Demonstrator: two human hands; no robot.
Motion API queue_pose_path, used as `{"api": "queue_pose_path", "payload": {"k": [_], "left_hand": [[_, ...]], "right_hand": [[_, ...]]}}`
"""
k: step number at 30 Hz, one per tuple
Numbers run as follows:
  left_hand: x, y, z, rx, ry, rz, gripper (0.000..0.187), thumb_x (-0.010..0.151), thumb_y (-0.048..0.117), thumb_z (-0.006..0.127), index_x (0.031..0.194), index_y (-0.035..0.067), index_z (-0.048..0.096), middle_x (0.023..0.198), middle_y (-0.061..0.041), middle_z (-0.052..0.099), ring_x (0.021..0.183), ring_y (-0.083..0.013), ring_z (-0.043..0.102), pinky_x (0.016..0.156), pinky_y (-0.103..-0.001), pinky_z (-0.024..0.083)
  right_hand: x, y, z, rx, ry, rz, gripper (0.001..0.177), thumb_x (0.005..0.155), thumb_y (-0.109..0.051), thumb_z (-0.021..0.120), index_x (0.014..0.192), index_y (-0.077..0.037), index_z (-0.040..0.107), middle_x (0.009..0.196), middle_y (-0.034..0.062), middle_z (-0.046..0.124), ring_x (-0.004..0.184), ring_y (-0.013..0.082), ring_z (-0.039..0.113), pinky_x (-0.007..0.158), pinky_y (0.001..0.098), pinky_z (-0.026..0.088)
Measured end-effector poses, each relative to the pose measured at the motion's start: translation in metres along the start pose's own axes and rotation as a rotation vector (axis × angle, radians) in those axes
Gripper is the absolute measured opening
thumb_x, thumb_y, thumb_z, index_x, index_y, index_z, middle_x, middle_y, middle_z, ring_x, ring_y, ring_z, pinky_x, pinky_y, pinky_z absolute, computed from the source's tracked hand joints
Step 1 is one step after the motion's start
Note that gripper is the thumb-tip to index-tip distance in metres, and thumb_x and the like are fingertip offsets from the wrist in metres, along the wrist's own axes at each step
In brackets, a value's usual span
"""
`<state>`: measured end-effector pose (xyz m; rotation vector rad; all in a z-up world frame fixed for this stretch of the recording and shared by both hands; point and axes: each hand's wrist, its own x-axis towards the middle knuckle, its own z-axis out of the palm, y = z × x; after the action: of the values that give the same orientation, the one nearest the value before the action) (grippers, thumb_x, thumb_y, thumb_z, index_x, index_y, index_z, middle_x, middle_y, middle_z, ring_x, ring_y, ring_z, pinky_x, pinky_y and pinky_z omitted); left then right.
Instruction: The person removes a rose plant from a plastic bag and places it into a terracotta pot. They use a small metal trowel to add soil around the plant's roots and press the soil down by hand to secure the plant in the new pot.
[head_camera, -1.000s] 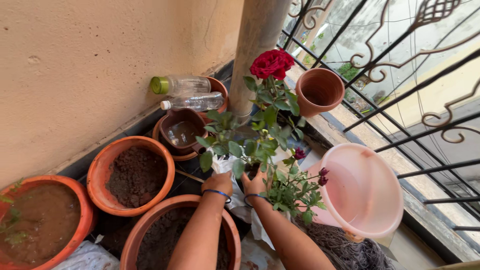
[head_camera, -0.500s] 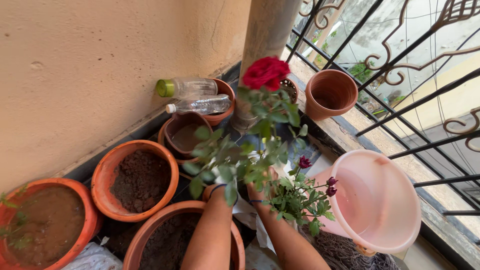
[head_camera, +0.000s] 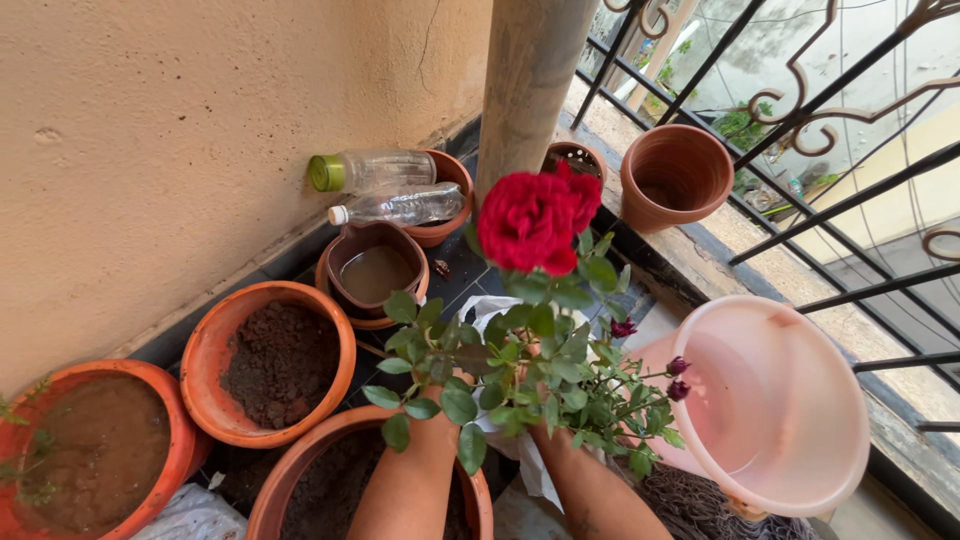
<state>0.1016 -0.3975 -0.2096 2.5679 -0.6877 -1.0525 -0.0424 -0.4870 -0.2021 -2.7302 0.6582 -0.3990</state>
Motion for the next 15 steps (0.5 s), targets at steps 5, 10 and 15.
{"api": "queue_pose_path", "payload": {"k": [5, 10, 15], "left_hand": [[-0.011, 0.005, -0.006, -0.010, -0.009, -0.005, 0.043, 0.100, 0.025, 0.050, 0.143, 0.023, 0.045, 0.133, -0.013, 0.062, 0.121, -0.0305, 0.062, 0.101, -0.044, 0.051], [-0.018, 0.010, -0.001, -0.023, -0.016, 0.001, 0.040, 0.100, 0.025, 0.051, 0.140, 0.021, 0.048, 0.130, -0.013, 0.064, 0.119, -0.0298, 0.064, 0.100, -0.043, 0.052], [-0.023, 0.007, 0.002, -0.031, -0.015, 0.006, 0.038, 0.099, 0.025, 0.052, 0.136, 0.019, 0.051, 0.127, -0.013, 0.066, 0.116, -0.0291, 0.065, 0.099, -0.042, 0.052]], "right_hand": [[-0.001, 0.006, -0.002, -0.002, 0.008, 0.028, 0.027, 0.097, -0.038, 0.067, 0.116, -0.018, 0.067, 0.110, 0.0080, 0.067, 0.099, 0.0293, 0.065, 0.088, 0.0455, 0.051], [-0.007, 0.012, -0.002, -0.005, 0.002, 0.051, 0.028, 0.096, -0.038, 0.067, 0.114, -0.017, 0.068, 0.107, 0.0090, 0.068, 0.096, 0.0300, 0.065, 0.086, 0.0455, 0.051], [-0.015, 0.013, -0.007, 0.024, -0.058, 0.046, 0.029, 0.095, -0.038, 0.068, 0.112, -0.015, 0.069, 0.104, 0.0100, 0.068, 0.094, 0.0307, 0.065, 0.084, 0.0455, 0.052]]}}
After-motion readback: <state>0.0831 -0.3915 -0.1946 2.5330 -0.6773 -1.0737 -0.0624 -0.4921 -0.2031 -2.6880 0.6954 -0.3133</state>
